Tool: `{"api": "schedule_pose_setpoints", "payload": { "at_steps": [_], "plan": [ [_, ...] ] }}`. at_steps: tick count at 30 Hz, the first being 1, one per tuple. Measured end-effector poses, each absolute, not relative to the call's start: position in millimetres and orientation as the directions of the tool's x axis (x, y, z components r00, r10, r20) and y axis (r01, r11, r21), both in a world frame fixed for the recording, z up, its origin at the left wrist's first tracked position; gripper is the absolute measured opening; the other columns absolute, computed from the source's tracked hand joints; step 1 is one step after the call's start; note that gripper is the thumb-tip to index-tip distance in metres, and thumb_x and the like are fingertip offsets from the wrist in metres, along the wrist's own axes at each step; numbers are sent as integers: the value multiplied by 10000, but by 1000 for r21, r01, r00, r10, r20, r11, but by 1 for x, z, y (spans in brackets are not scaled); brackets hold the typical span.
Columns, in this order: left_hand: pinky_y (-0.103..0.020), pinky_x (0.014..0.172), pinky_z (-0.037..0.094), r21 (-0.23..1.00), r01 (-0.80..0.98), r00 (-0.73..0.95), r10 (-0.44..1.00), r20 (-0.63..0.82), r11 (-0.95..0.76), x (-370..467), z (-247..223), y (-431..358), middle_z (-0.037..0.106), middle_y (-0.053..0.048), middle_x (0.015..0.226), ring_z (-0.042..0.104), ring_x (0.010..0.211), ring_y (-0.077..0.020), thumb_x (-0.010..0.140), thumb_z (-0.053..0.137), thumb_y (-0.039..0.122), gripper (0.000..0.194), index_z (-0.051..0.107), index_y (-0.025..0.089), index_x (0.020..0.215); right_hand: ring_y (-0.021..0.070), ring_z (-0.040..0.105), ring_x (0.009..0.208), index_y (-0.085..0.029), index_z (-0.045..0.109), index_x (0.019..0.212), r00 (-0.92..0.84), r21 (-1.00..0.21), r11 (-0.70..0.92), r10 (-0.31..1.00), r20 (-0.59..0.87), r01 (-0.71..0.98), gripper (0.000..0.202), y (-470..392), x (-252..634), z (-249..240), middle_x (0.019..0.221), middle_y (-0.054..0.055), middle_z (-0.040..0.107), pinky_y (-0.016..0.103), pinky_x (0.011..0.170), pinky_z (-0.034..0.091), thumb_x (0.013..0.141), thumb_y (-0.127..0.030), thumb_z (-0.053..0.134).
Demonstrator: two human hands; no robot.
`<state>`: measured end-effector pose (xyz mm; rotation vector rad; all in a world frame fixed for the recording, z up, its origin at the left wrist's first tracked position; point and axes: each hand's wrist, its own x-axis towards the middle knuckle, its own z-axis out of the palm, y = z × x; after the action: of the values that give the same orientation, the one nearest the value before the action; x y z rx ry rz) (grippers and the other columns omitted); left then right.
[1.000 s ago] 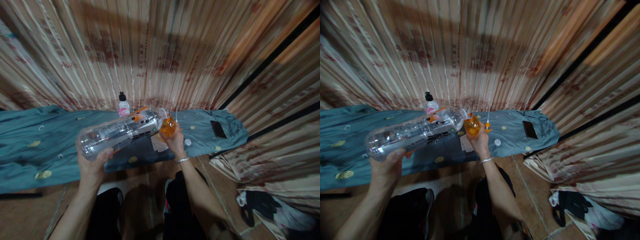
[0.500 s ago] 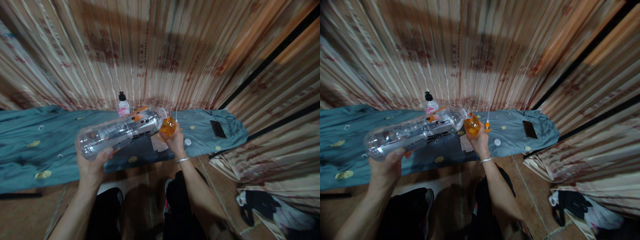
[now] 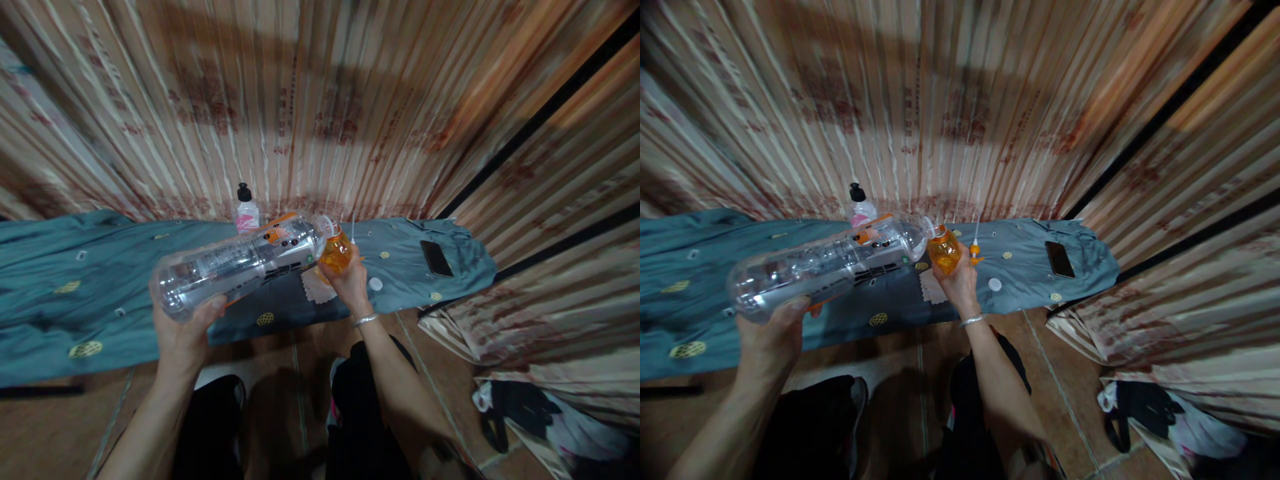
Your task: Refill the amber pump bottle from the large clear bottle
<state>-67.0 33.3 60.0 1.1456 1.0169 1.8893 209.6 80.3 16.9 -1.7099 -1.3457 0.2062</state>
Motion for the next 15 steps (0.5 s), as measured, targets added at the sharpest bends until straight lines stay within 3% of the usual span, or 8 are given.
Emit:
{"api": "schedule_pose_setpoints", "payload": {
  "at_steps": [11, 15],
  "plan": [
    [-236, 433, 439, 877, -152, -368, 850, 377, -455, -65, 62, 34, 642, 29, 887, 549, 578, -127, 459, 1028, 480, 817, 566, 253, 1094, 335, 803, 1012, -212, 584, 1339, 389, -727, 20, 835, 389, 686, 697, 79, 209, 18, 1120, 101, 814, 420, 847, 632, 741, -411, 882],
    [-231, 426, 429, 868, -98, -354, 832, 427, -486, -65, 61, 33, 635, 21, 919, 533, 570, -115, 520, 1004, 503, 786, 568, 254, 1125, 334, 801, 1021, -216, 585, 1335, 403, -735, 6, 833, 379, 678, 697, 79, 208, 20, 1130, 101, 813, 418, 855, 630, 737, -409, 887]
  ]
}}
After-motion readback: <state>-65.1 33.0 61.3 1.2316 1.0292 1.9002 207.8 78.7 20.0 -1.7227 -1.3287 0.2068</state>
